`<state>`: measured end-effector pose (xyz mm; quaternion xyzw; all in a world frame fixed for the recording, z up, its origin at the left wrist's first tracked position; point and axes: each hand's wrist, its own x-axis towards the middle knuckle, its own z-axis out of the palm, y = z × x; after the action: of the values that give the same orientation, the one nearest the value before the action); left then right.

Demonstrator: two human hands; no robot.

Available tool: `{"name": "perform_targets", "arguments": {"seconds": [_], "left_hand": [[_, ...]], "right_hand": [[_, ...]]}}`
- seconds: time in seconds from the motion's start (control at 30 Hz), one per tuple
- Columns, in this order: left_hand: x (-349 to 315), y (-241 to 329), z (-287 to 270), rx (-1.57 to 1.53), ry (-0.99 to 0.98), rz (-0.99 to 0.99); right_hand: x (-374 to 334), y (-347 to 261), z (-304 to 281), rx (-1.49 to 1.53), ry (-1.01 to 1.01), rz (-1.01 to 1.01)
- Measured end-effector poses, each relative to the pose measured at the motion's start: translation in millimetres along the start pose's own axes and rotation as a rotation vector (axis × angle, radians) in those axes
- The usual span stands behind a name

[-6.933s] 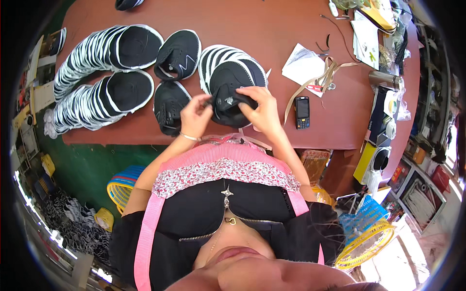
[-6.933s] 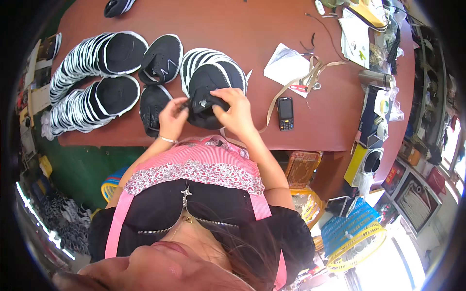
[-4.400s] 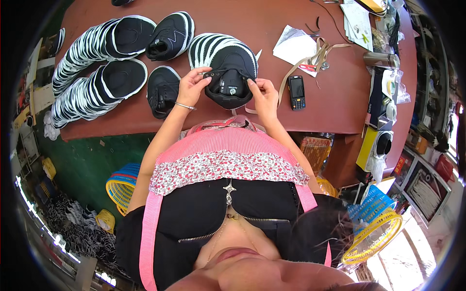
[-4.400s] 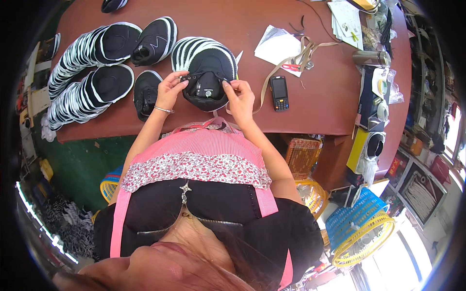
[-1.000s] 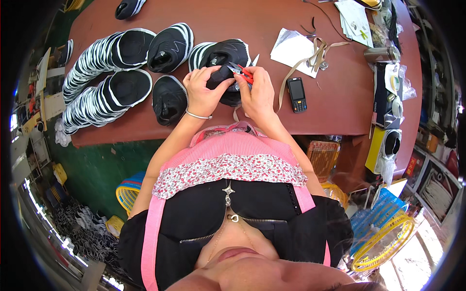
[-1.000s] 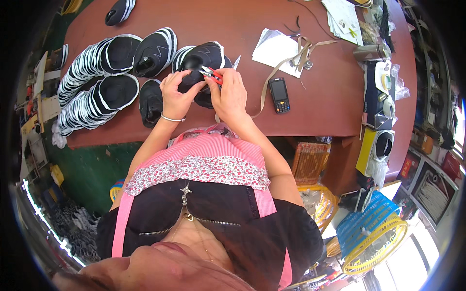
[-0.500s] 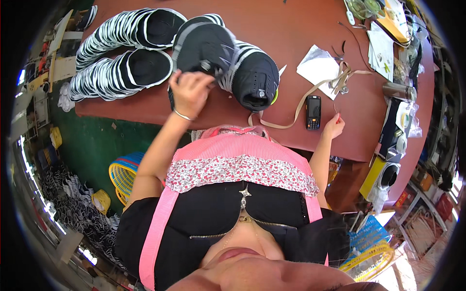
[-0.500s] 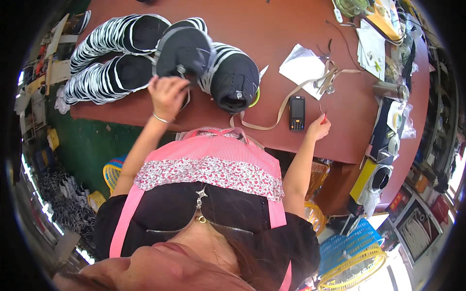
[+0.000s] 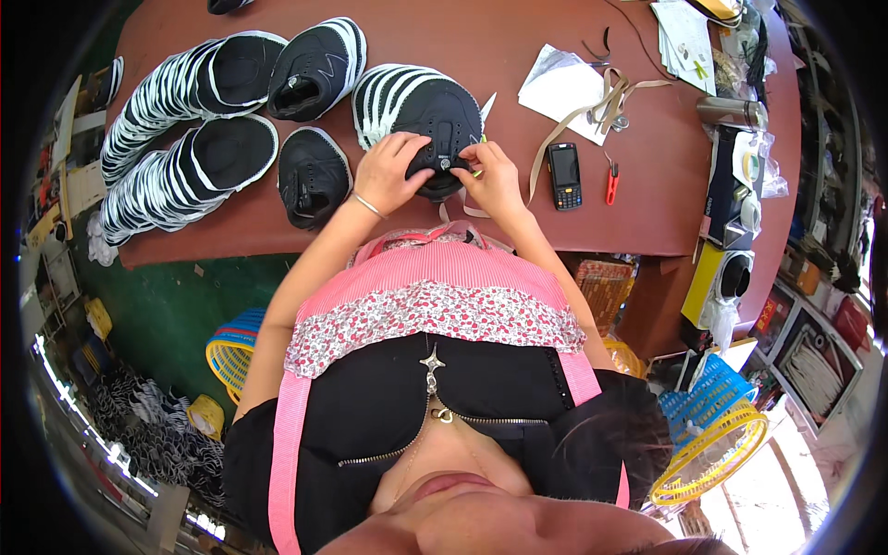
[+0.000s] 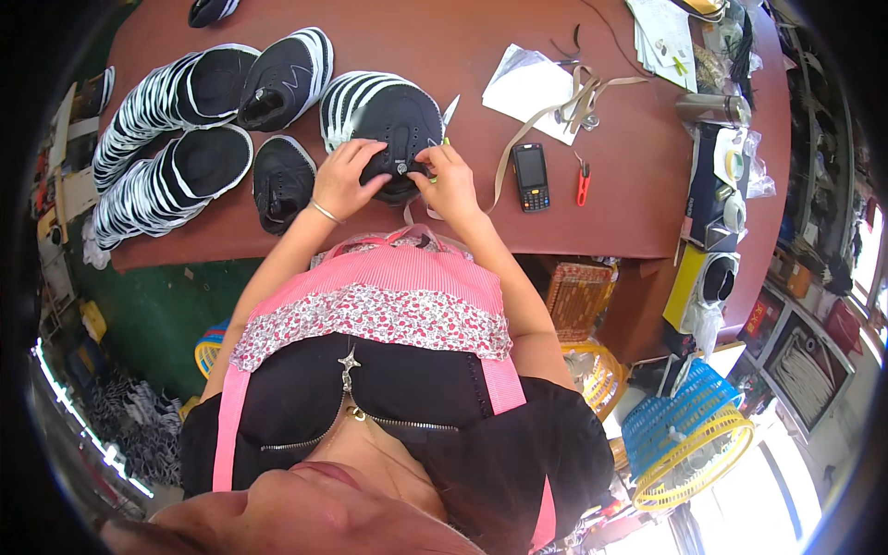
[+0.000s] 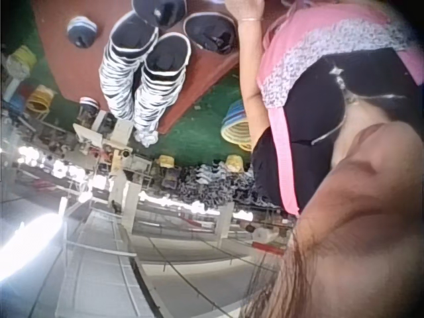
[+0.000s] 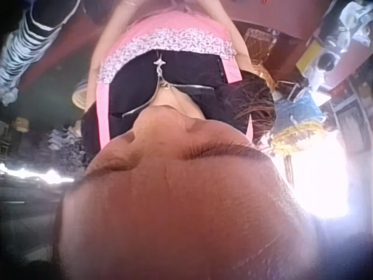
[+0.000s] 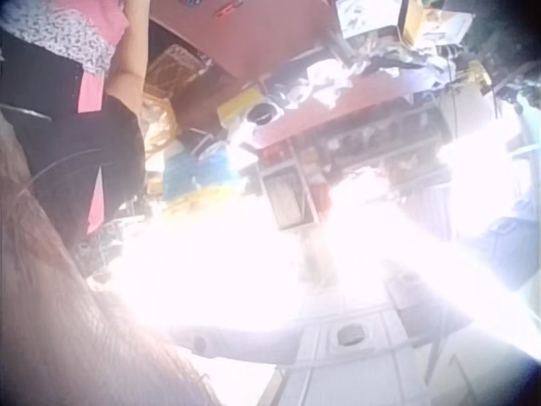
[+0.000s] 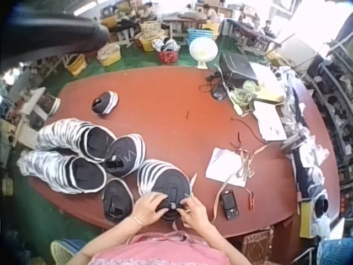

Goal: Inspects and organizes black and white patterned shoe upper components on a workbench.

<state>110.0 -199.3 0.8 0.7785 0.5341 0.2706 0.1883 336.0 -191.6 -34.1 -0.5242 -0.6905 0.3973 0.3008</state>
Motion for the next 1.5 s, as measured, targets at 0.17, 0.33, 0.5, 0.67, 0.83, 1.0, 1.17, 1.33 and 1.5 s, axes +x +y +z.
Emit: {"name": "perform_targets", "arguments": {"seconds": [0.17, 0.33, 0.5, 0.67, 0.83, 1.0, 1.17, 1.33, 1.5], "left_hand": [[-16, -34, 18, -0.451, 0.08, -0.407], [-14, -62, 26, -0.703, 0.036, -0.677], [-21, -62, 31, -0.81, 0.108, -0.697], [1, 2, 7, -0.082, 0.121, -0.071], [-15, 40, -6, 0.095, -0.221, 0.093], [-50, 4, 4, 0.219, -0.269, -0.137], [-46, 11, 12, 0.133, -0.056, -0.097], [-54, -2, 5, 0.038, 0.035, -0.093], [-48, -13, -31, 0.152, -0.015, -0.096]], "right_hand": [[-4, 20, -6, 0.476, 0.106, 0.36], [-4, 29, -4, 0.95, 0.09, 0.59], [-4, 29, -3, 0.974, 0.08, 0.603], [-7, 20, 8, 0.763, 0.142, 0.445], [-16, -19, 11, 0.243, 0.14, 0.13], [-15, 26, 7, 0.529, 0.115, 0.267], [24, 60, 7, 0.561, 0.263, 0.537], [70, 39, 61, 0.338, 0.016, 0.562], [43, 38, 47, 0.16, -0.168, 0.293]]}}
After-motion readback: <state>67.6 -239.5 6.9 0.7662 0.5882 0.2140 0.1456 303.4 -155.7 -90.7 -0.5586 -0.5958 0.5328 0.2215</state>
